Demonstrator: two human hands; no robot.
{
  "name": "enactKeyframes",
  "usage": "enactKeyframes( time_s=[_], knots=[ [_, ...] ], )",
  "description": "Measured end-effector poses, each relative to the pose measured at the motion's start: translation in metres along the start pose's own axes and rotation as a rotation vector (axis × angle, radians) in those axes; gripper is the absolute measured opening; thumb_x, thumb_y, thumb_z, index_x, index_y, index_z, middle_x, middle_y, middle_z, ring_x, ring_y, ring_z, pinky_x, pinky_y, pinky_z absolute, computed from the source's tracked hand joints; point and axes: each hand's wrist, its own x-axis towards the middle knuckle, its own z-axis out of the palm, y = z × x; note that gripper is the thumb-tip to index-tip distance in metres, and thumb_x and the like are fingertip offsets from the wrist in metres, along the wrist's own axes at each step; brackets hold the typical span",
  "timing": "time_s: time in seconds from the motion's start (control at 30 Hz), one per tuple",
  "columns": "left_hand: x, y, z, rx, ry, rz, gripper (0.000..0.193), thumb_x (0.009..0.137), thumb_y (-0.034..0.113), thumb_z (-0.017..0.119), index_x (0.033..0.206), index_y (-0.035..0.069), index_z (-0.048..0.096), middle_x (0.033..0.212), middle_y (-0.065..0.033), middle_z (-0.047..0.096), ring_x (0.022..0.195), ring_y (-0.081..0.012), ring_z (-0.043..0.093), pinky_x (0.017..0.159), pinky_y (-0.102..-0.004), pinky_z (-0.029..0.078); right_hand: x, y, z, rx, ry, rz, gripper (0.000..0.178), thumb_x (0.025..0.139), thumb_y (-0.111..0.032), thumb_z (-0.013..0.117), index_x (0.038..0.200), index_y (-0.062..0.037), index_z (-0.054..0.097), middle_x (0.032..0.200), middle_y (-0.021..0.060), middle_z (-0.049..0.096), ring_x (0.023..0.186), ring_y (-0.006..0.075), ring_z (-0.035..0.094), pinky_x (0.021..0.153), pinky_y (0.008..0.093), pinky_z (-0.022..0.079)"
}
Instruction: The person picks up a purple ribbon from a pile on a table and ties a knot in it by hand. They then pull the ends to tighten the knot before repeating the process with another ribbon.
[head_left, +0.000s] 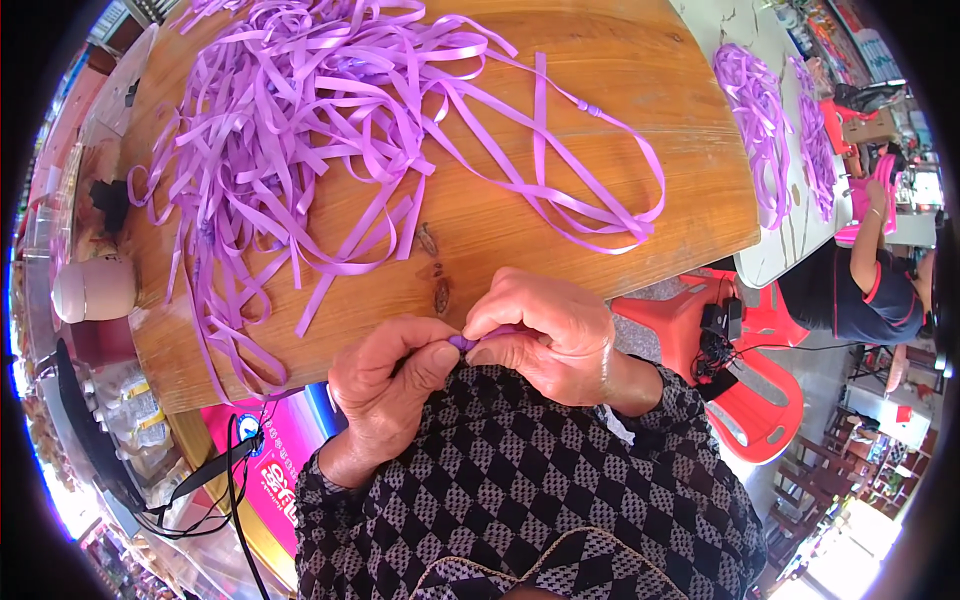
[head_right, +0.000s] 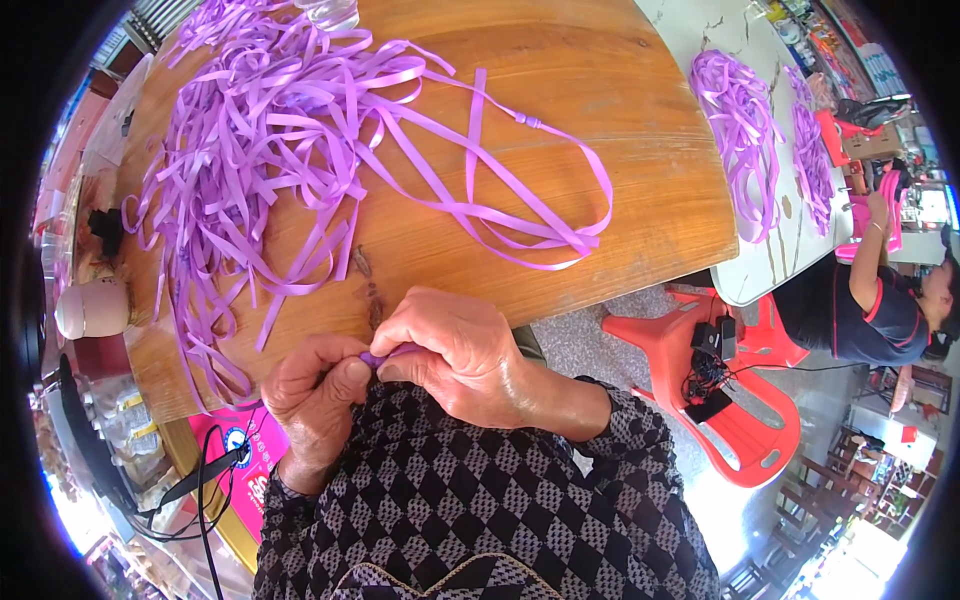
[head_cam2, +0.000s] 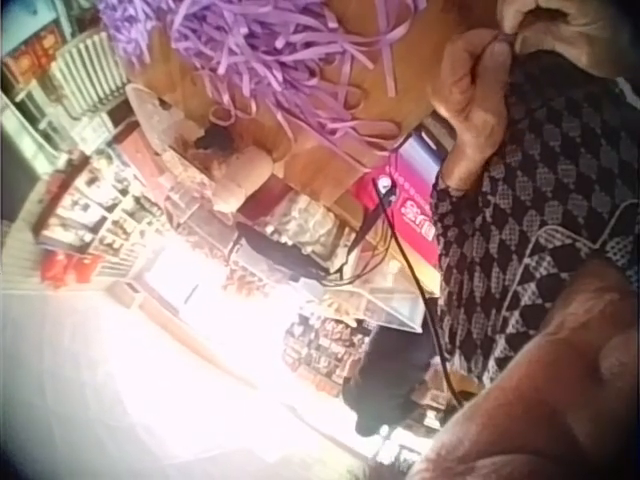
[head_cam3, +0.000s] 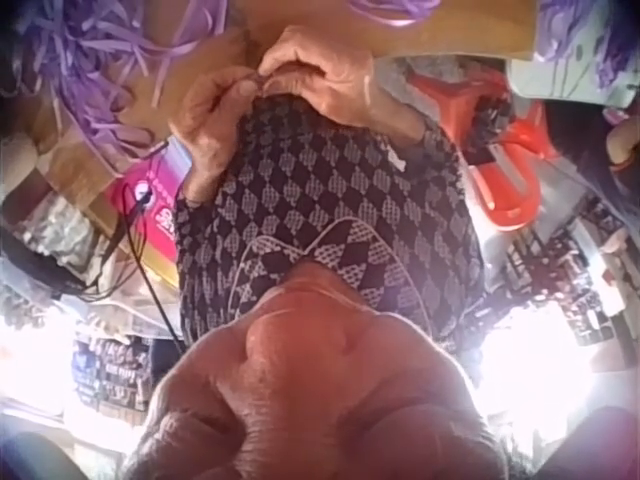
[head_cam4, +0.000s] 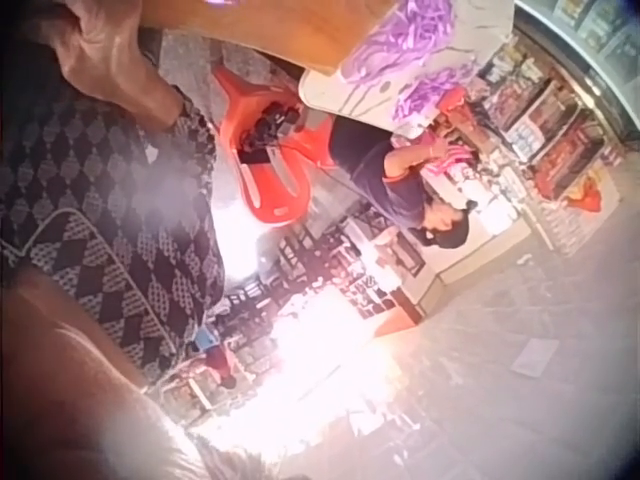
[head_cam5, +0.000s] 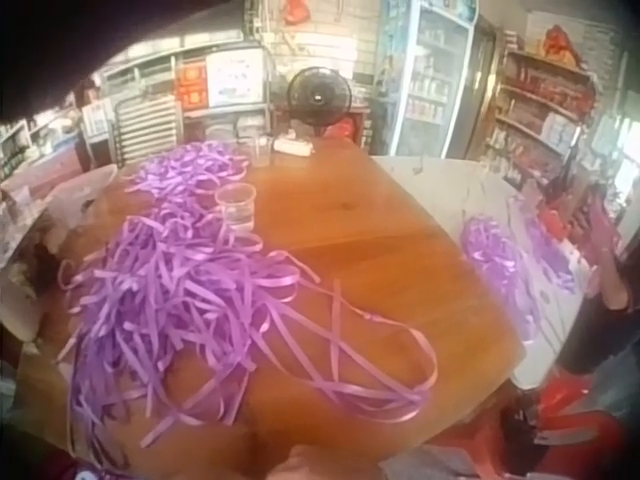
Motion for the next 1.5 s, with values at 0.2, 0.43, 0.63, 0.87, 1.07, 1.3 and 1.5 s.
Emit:
enactKeyframes(
  time_s=[0.2, 0.43, 0.63, 0.87, 1.07, 1.3, 1.5],
  knots=[
    [0.000, 0.001, -0.003, 0.002, -0.075, -0.005, 0.010, 0.082, 0.007, 0.064, 0.088, -0.002, 0.062, 0.067, -0.0022, 0.058, 0.056, -0.0064, 0.051, 0.050, -0.0198, 0.040, 0.001, -0.001, -0.007, -0.116, -0.023, -0.089, 0.020, 0.069, -0.003, 0.072, 0.085, -0.0024, 0.061, 0.076, 0.0057, 0.060, 0.062, 0.0208, 0.055, 0.054, 0.0303, 0.042],
    [0.000, 0.003, 0.005, -0.266, 0.025, -0.163, 0.011, 0.082, 0.005, 0.063, 0.087, -0.005, 0.060, 0.071, -0.0044, 0.059, 0.055, -0.0076, 0.049, 0.050, -0.0191, 0.039, 0.003, -0.007, -0.004, -0.110, 0.035, -0.020, 0.019, 0.070, 0.001, 0.072, 0.086, -0.0025, 0.063, 0.078, 0.0072, 0.059, 0.064, 0.0171, 0.055, 0.054, 0.0276, 0.042],
    [-0.004, -0.004, 0.004, -0.214, 0.037, -0.074, 0.010, 0.084, 0.005, 0.062, 0.090, -0.003, 0.060, 0.069, -0.0010, 0.058, 0.056, -0.0058, 0.050, 0.051, -0.0178, 0.040, 0.003, -0.012, -0.004, -0.044, 0.019, 0.073, 0.019, 0.071, 0.005, 0.070, 0.087, -0.0022, 0.062, 0.079, 0.0068, 0.060, 0.065, 0.0146, 0.055, 0.054, 0.0257, 0.041],
    [-0.009, -0.004, 0.005, -0.095, 0.068, -0.012, 0.011, 0.084, 0.006, 0.062, 0.090, -0.003, 0.060, 0.069, -0.0021, 0.059, 0.057, -0.0053, 0.051, 0.051, -0.0187, 0.041, 0.001, -0.005, -0.001, -0.085, 0.034, -0.029, 0.019, 0.068, 0.003, 0.072, 0.082, -0.0006, 0.060, 0.078, 0.0083, 0.060, 0.063, 0.0177, 0.055, 0.053, 0.0281, 0.041],
    [-0.006, 0.000, 0.006, 0.239, 0.062, 0.273, 0.010, 0.078, 0.001, 0.066, 0.086, -0.002, 0.060, 0.070, -0.0080, 0.061, 0.057, -0.0153, 0.057, 0.051, -0.0248, 0.044, 0.002, -0.007, 0.000, -0.149, 0.035, -0.150, 0.022, 0.063, 0.005, 0.072, 0.078, 0.0010, 0.057, 0.075, 0.0109, 0.059, 0.057, 0.0229, 0.051, 0.048, 0.0309, 0.038],
    [-0.006, 0.003, 0.002, 0.526, -0.039, 0.463, 0.011, 0.075, 0.003, 0.067, 0.083, 0.000, 0.059, 0.069, -0.0120, 0.058, 0.056, -0.0242, 0.055, 0.051, -0.0305, 0.042, -0.002, -0.007, -0.002, -0.207, -0.076, -0.199, 0.025, 0.058, 0.011, 0.068, 0.076, 0.0024, 0.054, 0.073, 0.0124, 0.055, 0.055, 0.0253, 0.048, 0.045, 0.0323, 0.036],
    [-0.001, 0.000, 0.002, 0.516, -0.110, 0.448, 0.010, 0.075, 0.001, 0.066, 0.082, 0.001, 0.059, 0.066, -0.0108, 0.056, 0.054, -0.0260, 0.053, 0.049, -0.0313, 0.041, -0.006, -0.004, -0.002, -0.226, -0.111, -0.208, 0.027, 0.056, 0.013, 0.066, 0.076, 0.0021, 0.052, 0.073, 0.0118, 0.053, 0.054, 0.0257, 0.046, 0.045, 0.0331, 0.035]
  ],
)
